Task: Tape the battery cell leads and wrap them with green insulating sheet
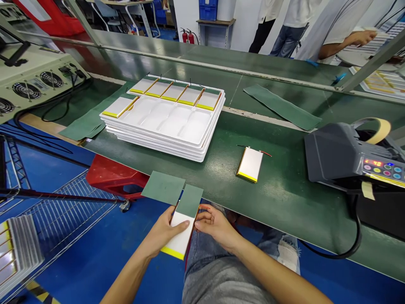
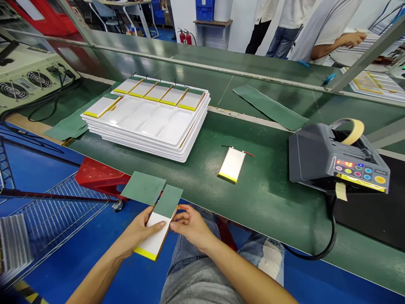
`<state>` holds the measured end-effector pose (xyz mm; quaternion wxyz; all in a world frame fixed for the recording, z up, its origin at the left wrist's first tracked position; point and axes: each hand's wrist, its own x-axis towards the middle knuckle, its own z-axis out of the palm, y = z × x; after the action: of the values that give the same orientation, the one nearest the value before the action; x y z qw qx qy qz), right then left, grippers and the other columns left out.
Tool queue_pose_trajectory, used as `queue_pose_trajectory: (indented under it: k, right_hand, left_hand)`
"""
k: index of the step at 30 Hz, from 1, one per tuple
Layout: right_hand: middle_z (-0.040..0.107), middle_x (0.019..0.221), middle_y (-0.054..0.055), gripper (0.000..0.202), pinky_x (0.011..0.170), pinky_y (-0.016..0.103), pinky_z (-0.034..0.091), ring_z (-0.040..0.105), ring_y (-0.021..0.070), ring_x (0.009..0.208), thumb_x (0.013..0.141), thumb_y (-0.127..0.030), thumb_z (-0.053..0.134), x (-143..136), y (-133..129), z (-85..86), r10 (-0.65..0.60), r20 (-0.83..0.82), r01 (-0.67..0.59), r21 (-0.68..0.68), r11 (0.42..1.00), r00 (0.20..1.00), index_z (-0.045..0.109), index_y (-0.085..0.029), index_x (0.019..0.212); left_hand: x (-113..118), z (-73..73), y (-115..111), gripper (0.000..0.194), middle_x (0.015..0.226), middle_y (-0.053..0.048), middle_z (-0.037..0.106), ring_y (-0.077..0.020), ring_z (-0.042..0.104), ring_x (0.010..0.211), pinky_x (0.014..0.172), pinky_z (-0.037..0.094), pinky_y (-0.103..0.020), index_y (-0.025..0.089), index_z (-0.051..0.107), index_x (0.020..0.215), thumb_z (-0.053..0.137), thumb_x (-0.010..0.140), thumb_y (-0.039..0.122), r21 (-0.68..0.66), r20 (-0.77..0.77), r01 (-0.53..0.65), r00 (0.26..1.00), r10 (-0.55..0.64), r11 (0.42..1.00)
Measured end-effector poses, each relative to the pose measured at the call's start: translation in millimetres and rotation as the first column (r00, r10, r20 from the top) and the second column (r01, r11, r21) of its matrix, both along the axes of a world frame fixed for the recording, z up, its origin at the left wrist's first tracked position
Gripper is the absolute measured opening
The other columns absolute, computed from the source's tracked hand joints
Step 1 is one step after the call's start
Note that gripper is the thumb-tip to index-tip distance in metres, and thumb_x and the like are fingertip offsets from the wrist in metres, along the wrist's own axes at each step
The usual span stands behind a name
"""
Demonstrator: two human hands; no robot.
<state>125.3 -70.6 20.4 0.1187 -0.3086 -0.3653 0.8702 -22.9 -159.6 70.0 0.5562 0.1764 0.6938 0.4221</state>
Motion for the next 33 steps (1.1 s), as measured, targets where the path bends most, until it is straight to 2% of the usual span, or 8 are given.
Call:
queue_pose_trajectory:
  k: [12, 17, 20, 23, 25, 28, 30, 33]
  right_hand:
    - [0.065, 0.079, 0.001, 0.054, 0.068, 0.029, 0.047, 0.063, 0.0141, 0.069, 0.061, -0.040, 0.080, 5, -1, 9.7, 0.058, 0.023, -0.059, 0.032, 0.998, 0.998, 0.057, -0.017, 0.104]
    - [0.066, 0.073, 0.003, 0.033, 0.060, 0.026, 0.045, 0.059, 0.0120, 0.061, 0.077, -0.045, 0.067, 42, 10, 32.8, 0.159, 0.101, -0.177, 0.210, 0.962, 0.982, 0.063, -0.015, 0.088]
    - [0.065, 0.074, 0.003, 0.030, 0.061, 0.026, 0.046, 0.058, 0.0130, 0.065, 0.086, -0.045, 0.055, 66, 24, 60.7, 0.007, 0.149, -0.072, 0.434, 0.898, 0.989, 0.063, -0.017, 0.089]
    - [0.064, 0.087, 0.005, 0.030, 0.067, 0.028, 0.046, 0.057, 0.0155, 0.075, 0.089, -0.045, 0.049, 78, 36, 91.3, -0.111, 0.050, 0.056, 0.624, 0.779, 0.993, 0.061, -0.020, 0.102]
    - [0.061, 0.087, 0.004, 0.023, 0.068, 0.028, 0.044, 0.054, 0.0155, 0.076, 0.085, -0.039, 0.056, 82, 40, 107.0, -0.105, 0.043, 0.041, 0.724, 0.688, 0.994, 0.059, -0.022, 0.101]
    - [0.054, 0.072, -0.001, 0.011, 0.059, 0.025, 0.038, 0.047, 0.0124, 0.066, 0.079, -0.027, 0.064, 83, 42, 116.3, -0.174, 0.159, -0.030, 0.816, 0.578, 0.972, 0.055, -0.021, 0.074]
    - [0.047, 0.062, -0.003, 0.021, 0.053, 0.023, 0.033, 0.041, 0.0103, 0.059, 0.078, -0.028, 0.065, 83, 43, 112.5, -0.194, 0.186, -0.022, 0.773, 0.635, 0.963, 0.051, -0.019, 0.065]
    - [0.042, 0.055, -0.006, 0.032, 0.048, 0.021, 0.027, 0.033, 0.0072, 0.051, 0.072, -0.041, 0.071, 83, 43, 98.8, -0.054, 0.105, -0.007, 0.506, 0.863, 0.993, 0.051, -0.017, 0.064]
  left_hand:
    - [3, -6.1, 6, 0.044, 0.054, 0.004, 0.057, -0.0118, 0.051, 0.045, 0.043, 0.036, -0.021, 0.019, 0.052, 0.077, 0.056, 0.074, 0.062, -0.074, -0.001, -0.011, 1.000, 0.011, 0.997]
    - [11, 22.7, -7, 0.035, 0.056, 0.005, 0.054, -0.0106, 0.046, 0.045, 0.044, 0.033, -0.020, 0.019, 0.055, 0.079, 0.058, 0.076, 0.054, -0.015, -0.004, 0.123, 0.992, -0.123, 0.992]
    - [20, 49.2, -16, 0.024, 0.059, 0.004, 0.055, -0.0122, 0.046, 0.051, 0.050, 0.036, -0.022, 0.020, 0.059, 0.074, 0.058, 0.078, 0.044, 0.097, -0.149, 0.365, 0.925, -0.349, 0.926]
    - [31, 64.8, -14, 0.016, 0.060, 0.005, 0.057, -0.0125, 0.045, 0.050, 0.050, 0.034, -0.021, 0.025, 0.063, 0.087, 0.059, 0.078, 0.038, 0.020, -0.402, 0.471, 0.811, -0.425, 0.882]
    - [39, 66.2, -8, 0.036, 0.062, 0.006, 0.061, -0.0136, 0.046, 0.051, 0.052, 0.035, -0.021, 0.031, 0.057, 0.115, 0.057, 0.080, 0.039, -0.054, -0.490, 0.485, 0.749, -0.447, 0.873]
    - [52, 60.5, 3, 0.062, 0.055, 0.009, 0.057, -0.0149, 0.045, 0.050, 0.055, 0.037, -0.022, 0.037, 0.031, 0.139, 0.054, 0.082, 0.040, -0.077, -0.549, 0.530, 0.685, -0.479, 0.845]
    - [60, 54.4, 6, 0.073, 0.051, 0.011, 0.052, -0.0142, 0.045, 0.050, 0.056, 0.038, -0.021, 0.038, 0.020, 0.143, 0.057, 0.079, 0.035, -0.060, -0.574, 0.574, 0.649, -0.499, 0.816]
    - [69, 43.7, 7, 0.095, 0.052, 0.013, 0.050, -0.0117, 0.045, 0.048, 0.055, 0.039, -0.019, 0.037, 0.013, 0.145, 0.068, 0.068, 0.028, 0.016, -0.599, 0.613, 0.638, -0.483, 0.790]
